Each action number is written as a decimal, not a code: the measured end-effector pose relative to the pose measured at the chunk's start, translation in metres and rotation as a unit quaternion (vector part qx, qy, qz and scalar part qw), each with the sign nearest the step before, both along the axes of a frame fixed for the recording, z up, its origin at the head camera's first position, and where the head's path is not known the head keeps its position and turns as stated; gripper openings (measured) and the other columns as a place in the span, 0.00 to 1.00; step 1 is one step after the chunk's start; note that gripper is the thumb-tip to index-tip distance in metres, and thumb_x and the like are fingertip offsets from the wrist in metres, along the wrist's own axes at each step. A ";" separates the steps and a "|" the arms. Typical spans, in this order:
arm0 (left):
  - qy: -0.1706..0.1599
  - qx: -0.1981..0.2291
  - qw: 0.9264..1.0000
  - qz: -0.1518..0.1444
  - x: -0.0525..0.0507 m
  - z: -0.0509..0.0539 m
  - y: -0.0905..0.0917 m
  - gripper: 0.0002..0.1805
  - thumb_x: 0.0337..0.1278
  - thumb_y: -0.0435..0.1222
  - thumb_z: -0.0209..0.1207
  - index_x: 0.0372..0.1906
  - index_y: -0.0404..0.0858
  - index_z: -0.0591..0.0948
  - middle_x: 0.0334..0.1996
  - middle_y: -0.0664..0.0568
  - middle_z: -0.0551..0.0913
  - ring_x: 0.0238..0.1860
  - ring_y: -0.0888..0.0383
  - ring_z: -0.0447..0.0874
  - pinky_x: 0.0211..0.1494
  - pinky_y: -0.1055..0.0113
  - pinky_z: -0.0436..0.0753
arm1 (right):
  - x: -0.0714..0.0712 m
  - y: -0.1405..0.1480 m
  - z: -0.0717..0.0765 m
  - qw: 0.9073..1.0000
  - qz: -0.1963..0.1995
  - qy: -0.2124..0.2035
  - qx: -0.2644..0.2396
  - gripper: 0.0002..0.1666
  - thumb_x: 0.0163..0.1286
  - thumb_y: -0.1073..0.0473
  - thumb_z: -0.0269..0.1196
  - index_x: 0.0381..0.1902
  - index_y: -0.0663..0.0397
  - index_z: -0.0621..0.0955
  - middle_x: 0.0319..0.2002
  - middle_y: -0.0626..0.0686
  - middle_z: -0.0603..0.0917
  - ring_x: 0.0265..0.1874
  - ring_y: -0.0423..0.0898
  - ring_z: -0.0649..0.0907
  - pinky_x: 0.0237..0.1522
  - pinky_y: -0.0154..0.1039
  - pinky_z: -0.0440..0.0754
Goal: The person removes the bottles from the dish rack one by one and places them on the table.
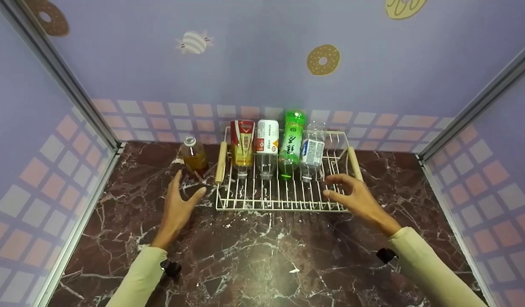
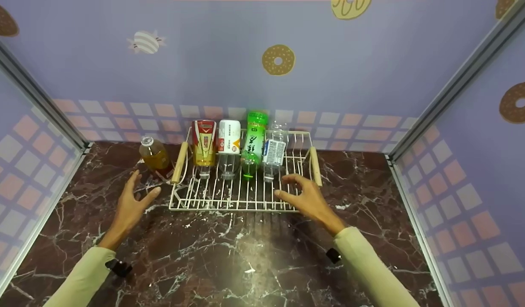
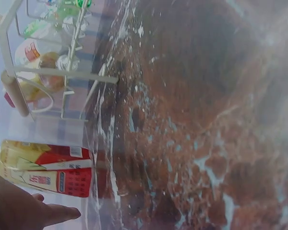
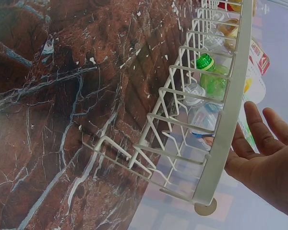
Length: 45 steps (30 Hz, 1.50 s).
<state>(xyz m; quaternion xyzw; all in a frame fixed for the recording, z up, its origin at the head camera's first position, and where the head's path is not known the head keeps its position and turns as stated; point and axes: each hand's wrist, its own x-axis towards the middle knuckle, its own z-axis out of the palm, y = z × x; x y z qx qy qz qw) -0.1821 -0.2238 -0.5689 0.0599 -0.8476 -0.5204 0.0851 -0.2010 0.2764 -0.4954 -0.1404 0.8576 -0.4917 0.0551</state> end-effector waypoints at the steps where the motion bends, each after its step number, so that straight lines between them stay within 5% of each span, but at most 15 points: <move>1: 0.002 -0.001 1.000 -0.006 0.002 0.002 0.001 0.57 0.72 0.53 0.71 0.91 0.39 0.51 0.88 0.34 0.53 0.88 0.35 0.49 0.89 0.36 0.51 | 0.000 0.000 0.000 1.000 0.001 -0.001 -0.001 0.32 0.76 0.53 0.74 0.70 0.64 0.80 0.67 0.64 0.85 0.66 0.64 0.83 0.71 0.63 0.81; 10: 0.028 -0.021 0.996 -0.087 0.016 0.014 0.015 0.57 0.69 0.49 0.74 0.89 0.34 0.53 0.88 0.32 0.51 0.87 0.31 0.49 0.86 0.28 0.52 | -0.006 -0.003 0.001 1.000 -0.001 0.007 -0.006 0.31 0.76 0.55 0.73 0.70 0.66 0.80 0.64 0.67 0.85 0.58 0.62 0.87 0.55 0.37 0.89; 20: 0.031 -0.068 0.987 -0.142 0.027 0.021 0.029 0.63 0.64 0.52 0.77 0.91 0.39 0.51 0.88 0.31 0.49 0.86 0.28 0.50 0.81 0.21 0.55 | -0.017 -0.005 0.003 1.000 -0.004 -0.002 -0.007 0.33 0.77 0.53 0.73 0.70 0.66 0.79 0.67 0.65 0.84 0.68 0.68 0.80 0.75 0.68 0.75; 28: 0.027 -0.072 0.982 -0.173 0.026 0.026 0.040 0.66 0.60 0.54 0.79 0.91 0.37 0.49 0.89 0.34 0.45 0.87 0.30 0.47 0.82 0.24 0.54 | -0.033 -0.006 0.009 1.000 -0.004 -0.014 0.020 0.38 0.77 0.46 0.73 0.72 0.65 0.78 0.70 0.66 0.82 0.68 0.65 0.81 0.74 0.65 0.77; 36: 0.046 -0.051 0.980 -0.188 0.014 0.023 0.049 0.66 0.57 0.44 0.82 0.90 0.34 0.51 0.88 0.34 0.50 0.85 0.30 0.55 0.82 0.26 0.60 | -0.056 -0.006 0.015 0.998 -0.012 -0.015 0.055 0.43 0.77 0.44 0.73 0.74 0.69 0.74 0.71 0.69 0.79 0.69 0.67 0.79 0.75 0.67 0.76; 45: 0.007 -0.024 0.983 -0.184 0.008 0.016 0.055 0.69 0.60 0.47 0.81 0.91 0.38 0.43 0.90 0.35 0.43 0.88 0.32 0.45 0.85 0.27 0.52 | -0.080 -0.010 0.019 0.995 -0.022 -0.036 0.091 0.47 0.75 0.44 0.74 0.75 0.71 0.71 0.69 0.70 0.75 0.66 0.66 0.79 0.71 0.64 0.81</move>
